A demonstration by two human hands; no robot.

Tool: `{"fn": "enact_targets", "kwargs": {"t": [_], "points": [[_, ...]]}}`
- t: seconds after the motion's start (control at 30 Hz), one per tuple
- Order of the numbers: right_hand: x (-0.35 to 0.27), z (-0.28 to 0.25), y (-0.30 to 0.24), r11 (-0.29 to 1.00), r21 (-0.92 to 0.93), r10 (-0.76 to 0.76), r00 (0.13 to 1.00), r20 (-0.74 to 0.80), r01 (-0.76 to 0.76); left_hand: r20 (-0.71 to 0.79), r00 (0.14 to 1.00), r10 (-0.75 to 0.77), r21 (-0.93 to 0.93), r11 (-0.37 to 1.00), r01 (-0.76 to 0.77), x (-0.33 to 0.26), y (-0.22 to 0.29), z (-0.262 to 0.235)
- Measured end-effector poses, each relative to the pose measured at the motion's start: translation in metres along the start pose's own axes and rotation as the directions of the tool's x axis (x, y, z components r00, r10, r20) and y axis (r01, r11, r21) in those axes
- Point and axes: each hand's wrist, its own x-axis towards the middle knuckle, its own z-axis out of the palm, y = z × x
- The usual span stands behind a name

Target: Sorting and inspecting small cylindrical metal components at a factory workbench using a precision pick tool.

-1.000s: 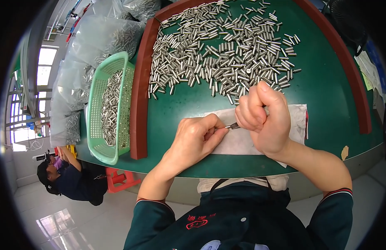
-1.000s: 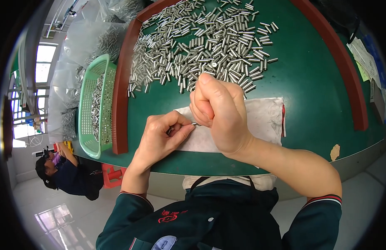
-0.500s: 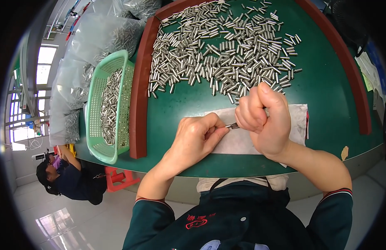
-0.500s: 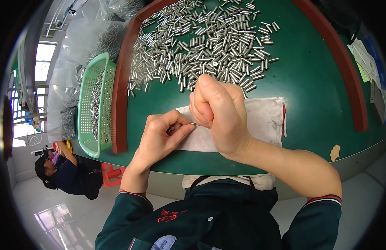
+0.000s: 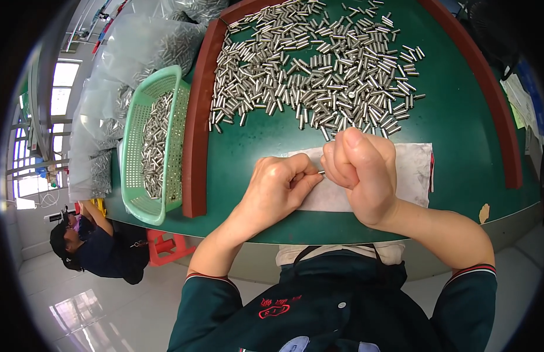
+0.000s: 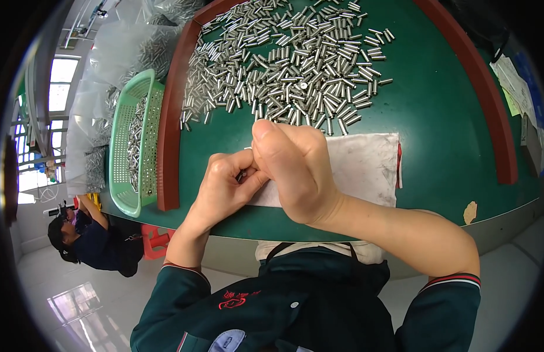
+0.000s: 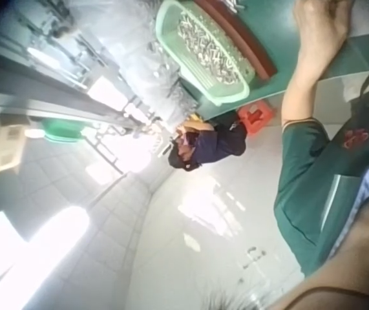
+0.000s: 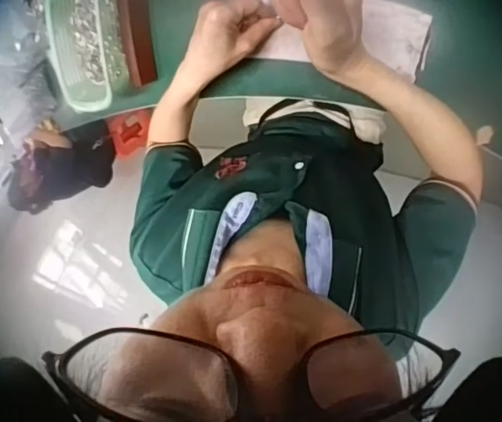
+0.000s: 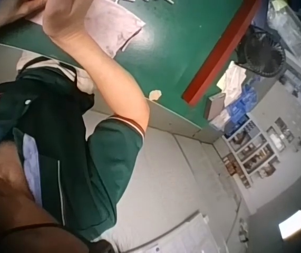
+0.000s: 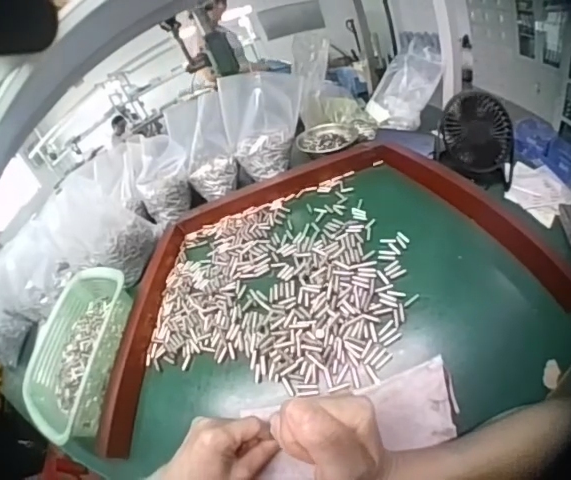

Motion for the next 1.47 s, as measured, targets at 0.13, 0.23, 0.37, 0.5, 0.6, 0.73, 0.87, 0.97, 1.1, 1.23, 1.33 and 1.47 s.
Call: {"fn": "enact_targets", "kwargs": {"t": [0.13, 0.23, 0.37, 0.5, 0.6, 0.73, 0.87, 0.97, 1.1, 1.23, 1.33, 1.47], "points": [[-0.001, -0.001, 0.002, 1.0, -0.001, 0.025, 1.0, 0.014, -0.025, -0.014, 1.0, 0.016, 0.033, 0.999, -0.016, -0.001, 0.002, 0.002], [0.003, -0.003, 0.003, 1.0, -0.028, 0.003, 1.0, 0.029, -0.002, -0.014, 1.0, 0.023, 0.041, 0.999, -0.022, 0.0, -0.001, 0.004], [0.005, -0.009, -0.009, 0.99, 0.14, 0.006, 0.999, 0.05, -0.013, -0.061, 0.997, 0.056, 0.027, 0.998, -0.054, -0.004, -0.001, 0.001], [0.009, -0.015, -0.009, 0.991, 0.124, 0.054, 0.999, 0.005, -0.054, 0.125, 0.982, -0.141, -0.798, 0.573, 0.184, 0.004, -0.014, -0.016], [0.009, -0.019, -0.008, 0.974, 0.199, 0.099, 0.993, 0.069, -0.111, 0.265, 0.961, -0.077, -0.961, 0.058, 0.27, 0.006, -0.025, -0.025], [0.012, -0.019, -0.007, 0.966, 0.222, 0.122, 0.991, 0.048, -0.13, 0.247, 0.953, -0.176, -0.959, 0.099, 0.267, 0.008, -0.03, -0.026], [0.013, -0.019, -0.007, 0.972, 0.2, 0.12, 0.992, 0.027, -0.123, 0.25, 0.951, -0.182, -0.949, 0.147, 0.277, 0.01, -0.028, -0.026], [0.015, -0.019, -0.005, 0.972, 0.199, 0.129, 0.992, 0.009, -0.128, 0.176, 0.955, -0.239, -0.969, 0.128, 0.211, 0.011, -0.03, -0.026], [0.016, -0.017, -0.007, 0.965, 0.222, 0.142, 0.99, 0.019, -0.142, -0.093, 0.972, -0.215, -0.767, 0.638, 0.067, 0.017, -0.033, -0.026], [0.017, -0.019, -0.005, 0.961, 0.237, 0.148, 0.989, -0.001, -0.143, -0.341, 0.93, -0.136, -0.079, 0.99, 0.116, 0.029, -0.025, -0.009], [0.016, -0.02, -0.006, 0.957, 0.248, 0.155, 0.988, 0.003, -0.151, -0.379, 0.925, -0.039, 0.12, 0.989, 0.091, 0.035, -0.023, -0.003], [0.015, -0.021, -0.005, 0.956, 0.25, 0.154, 0.988, 0.022, -0.154, -0.377, 0.926, -0.017, 0.194, 0.976, 0.097, 0.033, -0.024, -0.004]]}}
